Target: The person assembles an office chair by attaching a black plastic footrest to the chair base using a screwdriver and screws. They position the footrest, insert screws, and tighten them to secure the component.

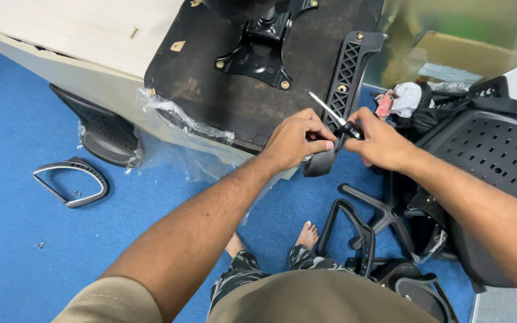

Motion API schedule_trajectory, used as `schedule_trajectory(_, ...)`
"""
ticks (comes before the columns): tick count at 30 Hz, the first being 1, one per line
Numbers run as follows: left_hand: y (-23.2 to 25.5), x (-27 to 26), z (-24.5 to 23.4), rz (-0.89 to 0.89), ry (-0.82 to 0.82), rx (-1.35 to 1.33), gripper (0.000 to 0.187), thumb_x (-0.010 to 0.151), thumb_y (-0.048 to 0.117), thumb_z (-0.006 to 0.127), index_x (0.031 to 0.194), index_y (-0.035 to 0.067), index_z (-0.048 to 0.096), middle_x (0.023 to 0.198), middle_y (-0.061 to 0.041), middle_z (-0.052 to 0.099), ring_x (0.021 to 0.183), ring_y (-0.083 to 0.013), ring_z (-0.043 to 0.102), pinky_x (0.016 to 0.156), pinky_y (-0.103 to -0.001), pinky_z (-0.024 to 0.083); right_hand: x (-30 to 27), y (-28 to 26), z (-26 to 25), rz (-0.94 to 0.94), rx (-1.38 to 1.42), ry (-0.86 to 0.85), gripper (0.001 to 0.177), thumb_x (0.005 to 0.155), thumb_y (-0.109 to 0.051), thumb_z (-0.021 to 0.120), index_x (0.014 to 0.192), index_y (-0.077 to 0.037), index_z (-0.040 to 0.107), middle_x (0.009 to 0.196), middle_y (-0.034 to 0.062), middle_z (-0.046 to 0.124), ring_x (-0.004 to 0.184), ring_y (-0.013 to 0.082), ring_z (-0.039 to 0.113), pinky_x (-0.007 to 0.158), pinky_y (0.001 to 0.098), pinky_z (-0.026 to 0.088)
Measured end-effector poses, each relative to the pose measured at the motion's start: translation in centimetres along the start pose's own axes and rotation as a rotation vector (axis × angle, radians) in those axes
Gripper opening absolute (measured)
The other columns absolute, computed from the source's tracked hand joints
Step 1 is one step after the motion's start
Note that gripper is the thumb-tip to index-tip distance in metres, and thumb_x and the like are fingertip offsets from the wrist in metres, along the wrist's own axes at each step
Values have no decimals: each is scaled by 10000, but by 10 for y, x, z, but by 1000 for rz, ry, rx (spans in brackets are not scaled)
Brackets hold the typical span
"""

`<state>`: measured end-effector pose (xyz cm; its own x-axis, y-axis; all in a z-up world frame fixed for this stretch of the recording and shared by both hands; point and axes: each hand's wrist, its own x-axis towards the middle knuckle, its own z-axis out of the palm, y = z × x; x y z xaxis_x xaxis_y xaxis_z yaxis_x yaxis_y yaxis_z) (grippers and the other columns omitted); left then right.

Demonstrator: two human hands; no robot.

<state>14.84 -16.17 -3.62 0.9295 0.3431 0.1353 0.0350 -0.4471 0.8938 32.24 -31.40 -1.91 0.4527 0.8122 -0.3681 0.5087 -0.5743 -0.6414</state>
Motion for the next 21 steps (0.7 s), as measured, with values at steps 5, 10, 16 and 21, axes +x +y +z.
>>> schedule_trajectory(5, 2, -2, 0, -19, -14, 44, 179, 827, 216, 834, 1002, 183, 817, 907, 12, 631, 848, -112, 640, 799, -280, 560, -14, -11, -51, -87, 37, -55, 388, 865, -147, 741, 1229, -117, 611, 799, 60, 636, 602, 145, 600, 524, 318, 482)
schedule_trajectory(10, 6, 0, -2, -124, -47, 75, 168, 811, 250, 851, 967, 195, 822, 896, 23, 623, 849, -94, 625, 811, -262, 556, -37, -45, -88, -238, 6, 79, 383, 856, -62, 740, 1232, -57, 664, 943, 14, 676, 635, 135, 651, 559, 287, 552)
schedule_trajectory(16, 3, -1, -1, -51, -1, 59, 230, 794, 261, 849, 1014, 200, 818, 886, 33, 624, 835, -93, 623, 799, -261, 547, -59, -71, -91, -423, 455, 295, 279, 926, -25, 758, 1137, 14, 580, 886, 48, 676, 697, 99, 659, 600, 228, 533)
schedule_trajectory(21, 1, 2, -1, -81, -31, 93, 221, 804, 265, 848, 1016, 206, 826, 875, 30, 612, 826, -89, 626, 793, -258, 543, -61, -83, -75, -457, 553, 421, 230, 1042, -60, 695, 1179, -38, 512, 838, 27, 617, 617, 96, 631, 517, 230, 499)
